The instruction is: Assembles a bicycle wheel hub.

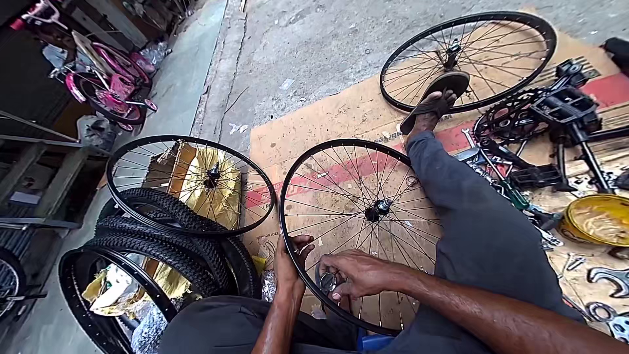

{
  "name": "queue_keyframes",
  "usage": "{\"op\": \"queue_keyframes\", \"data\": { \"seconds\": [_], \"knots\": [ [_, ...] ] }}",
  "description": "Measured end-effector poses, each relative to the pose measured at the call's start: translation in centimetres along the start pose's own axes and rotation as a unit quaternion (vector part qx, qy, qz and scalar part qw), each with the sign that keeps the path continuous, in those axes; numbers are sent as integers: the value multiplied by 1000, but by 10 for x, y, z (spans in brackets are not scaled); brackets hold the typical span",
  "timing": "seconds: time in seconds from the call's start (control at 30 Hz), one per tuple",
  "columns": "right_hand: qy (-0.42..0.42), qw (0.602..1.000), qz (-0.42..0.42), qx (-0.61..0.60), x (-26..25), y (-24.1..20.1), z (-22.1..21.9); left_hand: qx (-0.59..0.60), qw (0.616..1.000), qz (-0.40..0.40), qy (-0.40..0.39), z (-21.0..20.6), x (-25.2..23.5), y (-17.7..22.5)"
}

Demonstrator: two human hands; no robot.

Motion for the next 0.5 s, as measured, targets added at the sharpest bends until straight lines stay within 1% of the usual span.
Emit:
{"op": "queue_keyframes", "data": {
  "seconds": [0.23, 0.37, 0.5],
  "knots": [
    [-15, 999, 5, -29, 0, 1, 3, 5, 1000, -2, -5, -4, 0, 1],
    [9, 999, 33, -27, -2, 2, 5, 6, 1000, -4, 7, -3, -1, 2],
    [-28, 998, 55, -33, 0, -1, 5, 8, 1000, -2, 11, -4, -2, 2]
  ]
}}
Point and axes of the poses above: each hand's wrist, its own x-axis away from the middle knuckle, its own z-axis out of the back of the hand, y = z × x, the point moved 6 cm from there along -x, towards the middle knuckle, and after that the axes turned 11 degrees about x, right-handed, at the moved point
